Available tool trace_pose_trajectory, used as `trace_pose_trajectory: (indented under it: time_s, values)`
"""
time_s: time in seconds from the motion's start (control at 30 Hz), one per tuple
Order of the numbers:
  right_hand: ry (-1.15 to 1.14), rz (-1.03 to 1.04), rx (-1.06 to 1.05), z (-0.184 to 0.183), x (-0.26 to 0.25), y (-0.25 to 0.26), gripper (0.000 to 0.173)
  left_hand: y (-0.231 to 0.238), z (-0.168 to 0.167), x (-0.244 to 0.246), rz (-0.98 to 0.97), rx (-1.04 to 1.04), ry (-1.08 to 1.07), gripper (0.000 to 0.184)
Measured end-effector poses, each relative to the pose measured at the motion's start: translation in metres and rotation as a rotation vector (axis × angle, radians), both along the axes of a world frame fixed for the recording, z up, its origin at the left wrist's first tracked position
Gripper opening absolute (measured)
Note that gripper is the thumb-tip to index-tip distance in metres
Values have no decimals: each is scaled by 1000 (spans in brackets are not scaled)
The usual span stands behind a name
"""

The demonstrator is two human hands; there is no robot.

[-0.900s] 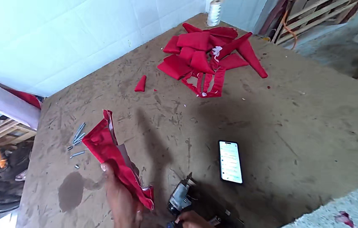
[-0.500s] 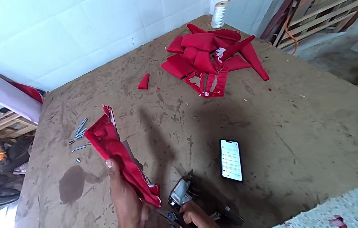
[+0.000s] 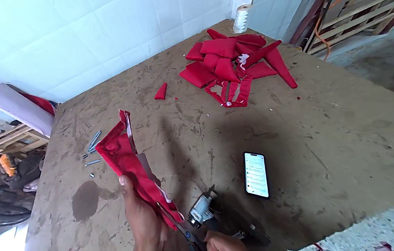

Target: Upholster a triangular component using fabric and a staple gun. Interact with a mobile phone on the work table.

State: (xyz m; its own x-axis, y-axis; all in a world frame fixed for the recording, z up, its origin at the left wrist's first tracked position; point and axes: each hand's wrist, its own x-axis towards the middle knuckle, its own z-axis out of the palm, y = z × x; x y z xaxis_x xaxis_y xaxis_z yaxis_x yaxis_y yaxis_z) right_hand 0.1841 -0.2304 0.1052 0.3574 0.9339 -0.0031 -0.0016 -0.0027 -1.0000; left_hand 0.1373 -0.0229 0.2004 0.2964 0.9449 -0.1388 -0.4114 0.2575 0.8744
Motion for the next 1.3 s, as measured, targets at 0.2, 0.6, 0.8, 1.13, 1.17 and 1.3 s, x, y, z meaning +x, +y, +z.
trace_pose_trajectory:
  time_s: [0.2, 0.6, 0.8, 1.13, 1.17, 1.3]
  values:
    - [-55, -20, 37, -1, -2, -5, 35, -10, 1, -6, -3, 65, -22, 59]
    - [-95, -102, 19, 24, -14, 5, 34, -27, -10, -16, 8, 202, -44, 66]
    - [-157, -126, 9, 29, -12, 7, 44, -39, -15, -22, -44, 250, -42, 62]
    - [-156, -180, 78, 30, -13, 9, 32, -53, -21, -37, -240, 241, -197, 56]
    - [-154, -180, 109, 27, -13, 7, 32, -51, -19, -40, -297, 236, -227, 59]
    - [-159, -124, 166, 12, -8, -3, 33, -24, 8, -55, -512, 167, -313, 93]
